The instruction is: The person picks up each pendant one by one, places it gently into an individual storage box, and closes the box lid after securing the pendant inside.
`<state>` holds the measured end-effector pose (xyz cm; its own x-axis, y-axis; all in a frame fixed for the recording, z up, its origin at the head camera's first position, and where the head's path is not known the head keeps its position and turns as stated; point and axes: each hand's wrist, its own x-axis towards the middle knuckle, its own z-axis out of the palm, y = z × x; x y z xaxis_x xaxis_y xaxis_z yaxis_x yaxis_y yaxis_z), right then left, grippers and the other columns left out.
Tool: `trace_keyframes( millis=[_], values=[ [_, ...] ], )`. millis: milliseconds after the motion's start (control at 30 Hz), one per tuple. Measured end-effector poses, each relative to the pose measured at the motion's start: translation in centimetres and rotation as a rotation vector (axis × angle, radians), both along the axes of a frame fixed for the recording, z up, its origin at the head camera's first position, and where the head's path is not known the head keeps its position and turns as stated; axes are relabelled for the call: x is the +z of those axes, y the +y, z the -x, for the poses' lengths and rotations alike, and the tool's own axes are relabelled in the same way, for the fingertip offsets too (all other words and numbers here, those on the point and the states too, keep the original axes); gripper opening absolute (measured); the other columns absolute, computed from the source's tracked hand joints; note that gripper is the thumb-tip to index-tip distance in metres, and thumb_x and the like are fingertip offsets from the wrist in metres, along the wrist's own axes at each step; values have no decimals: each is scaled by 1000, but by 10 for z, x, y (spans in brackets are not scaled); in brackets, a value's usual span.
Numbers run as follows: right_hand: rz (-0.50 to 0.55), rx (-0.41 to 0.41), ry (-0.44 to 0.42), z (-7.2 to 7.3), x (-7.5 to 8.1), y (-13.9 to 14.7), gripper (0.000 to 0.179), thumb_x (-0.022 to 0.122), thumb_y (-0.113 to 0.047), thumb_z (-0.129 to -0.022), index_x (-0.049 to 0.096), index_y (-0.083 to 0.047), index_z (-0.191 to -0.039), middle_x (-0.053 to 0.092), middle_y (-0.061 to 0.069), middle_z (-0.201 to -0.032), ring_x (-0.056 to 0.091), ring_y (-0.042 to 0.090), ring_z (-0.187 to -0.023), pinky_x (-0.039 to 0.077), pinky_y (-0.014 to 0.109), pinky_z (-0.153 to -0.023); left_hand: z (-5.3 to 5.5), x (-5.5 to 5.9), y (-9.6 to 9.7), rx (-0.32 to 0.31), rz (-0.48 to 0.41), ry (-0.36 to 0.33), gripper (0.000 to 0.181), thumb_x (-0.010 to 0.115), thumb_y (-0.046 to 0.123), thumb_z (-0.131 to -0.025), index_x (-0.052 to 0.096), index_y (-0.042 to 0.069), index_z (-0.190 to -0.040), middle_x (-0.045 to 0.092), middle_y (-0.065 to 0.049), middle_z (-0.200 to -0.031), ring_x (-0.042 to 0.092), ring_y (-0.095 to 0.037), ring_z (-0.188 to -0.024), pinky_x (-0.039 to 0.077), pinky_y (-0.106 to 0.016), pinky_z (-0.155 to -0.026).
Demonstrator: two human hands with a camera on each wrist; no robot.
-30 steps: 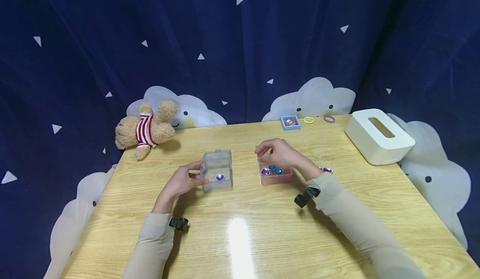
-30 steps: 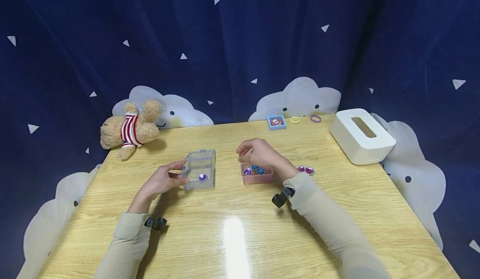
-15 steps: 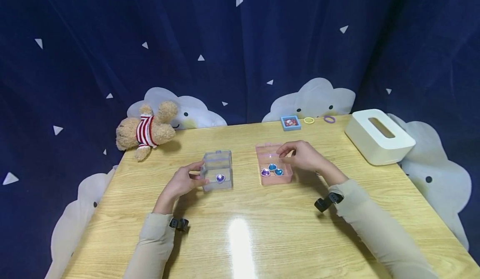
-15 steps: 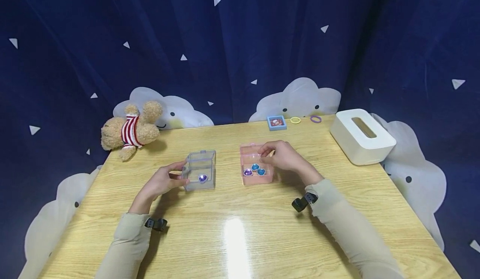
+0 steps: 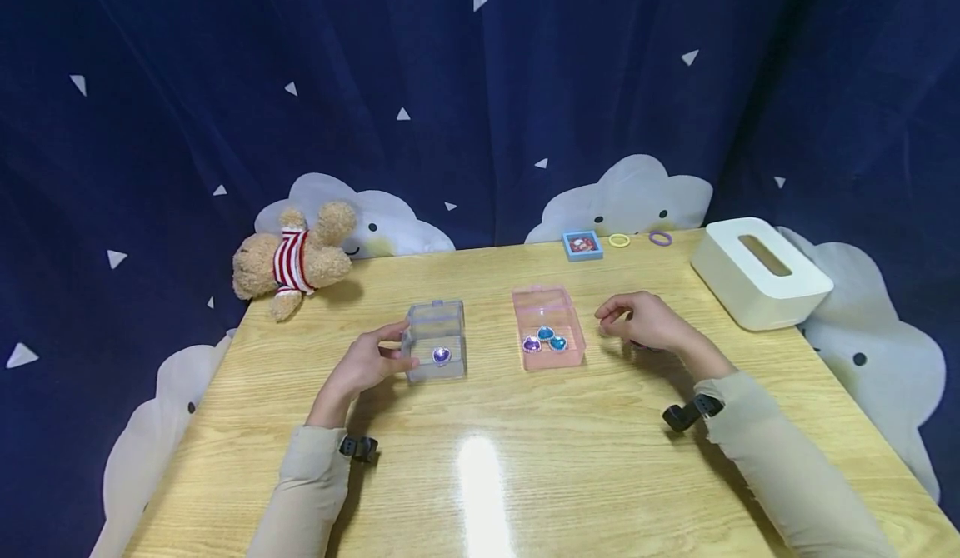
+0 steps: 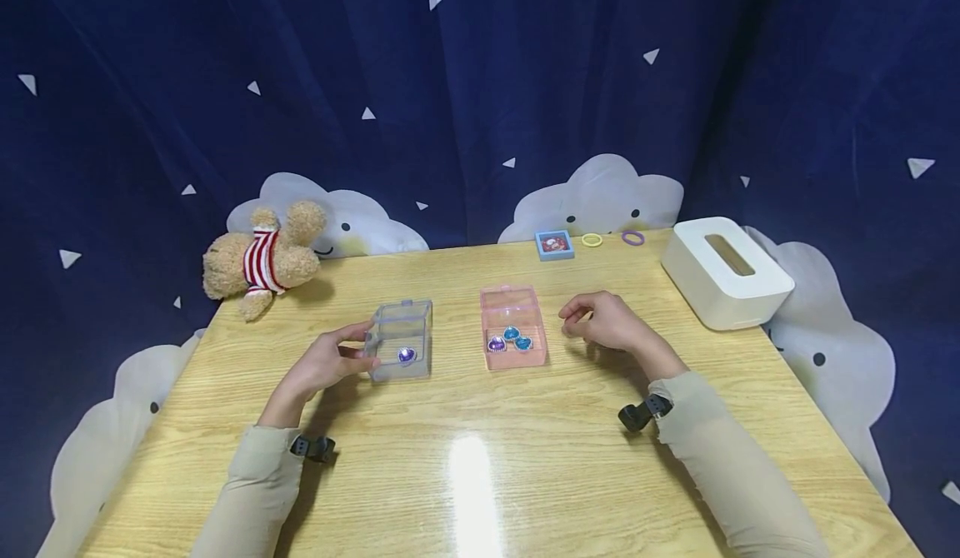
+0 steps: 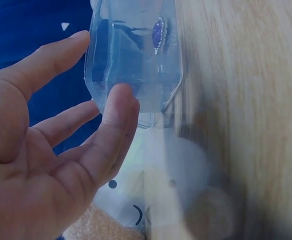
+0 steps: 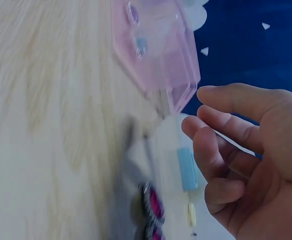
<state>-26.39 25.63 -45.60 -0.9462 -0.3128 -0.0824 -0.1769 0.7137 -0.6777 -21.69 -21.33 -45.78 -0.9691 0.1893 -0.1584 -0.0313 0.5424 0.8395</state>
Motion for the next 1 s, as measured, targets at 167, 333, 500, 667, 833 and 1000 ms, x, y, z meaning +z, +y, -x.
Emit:
trace_keyframes(
  millis=[167,333,500,667,833,1000],
  values=[
    [1,-8,-21,-1,-7,16,22,72,-16,-90,71,-5,-109,69,7,-91,63,20,-60,51,31,-48,1,-1,0,-6,4,10,75,80,15,-84,44,5,-150,51,-23,-146,64,-37,-116,57,-32,-84],
    [-13,-12,-23,-2,-11,29,24,74,-15,-88,71,-4,-110,71,10,-96,62,16,-63,51,29,-50,1,0,-1,-11,1,4,76,80,15,-84,43,6,-150,50,-21,-148,63,-39,-118,58,-34,-86],
    [-30,-20,-36,-2,-15,40,28,78,-15,-84,71,-4,-109,73,14,-106,63,11,-69,53,26,-57,0,2,-1,-15,1,3,76,80,16,-84,44,5,-150,53,-23,-144,64,-39,-117,58,-34,-86],
    [-99,-24,4,-2,-18,47,29,81,-21,-82,73,-8,-106,75,9,-103,63,13,-79,50,26,-66,1,1,-3,-20,7,4,76,80,17,-85,44,6,-150,53,-24,-143,64,-38,-116,57,-33,-85],
    [-157,-6,22,-2,-17,49,30,83,-23,-79,74,-12,-106,75,6,-103,62,19,-93,44,30,-78,2,0,-3,-22,8,4,77,80,18,-85,43,6,-151,50,-23,-147,63,-39,-117,57,-33,-85],
    [-176,1,32,-2,-20,49,31,84,-21,-78,75,-12,-105,74,5,-100,61,19,-93,44,30,-79,2,-1,-2,-22,10,1,76,80,18,-85,43,6,-151,50,-24,-146,63,-39,-118,56,-31,-84]
  ],
)
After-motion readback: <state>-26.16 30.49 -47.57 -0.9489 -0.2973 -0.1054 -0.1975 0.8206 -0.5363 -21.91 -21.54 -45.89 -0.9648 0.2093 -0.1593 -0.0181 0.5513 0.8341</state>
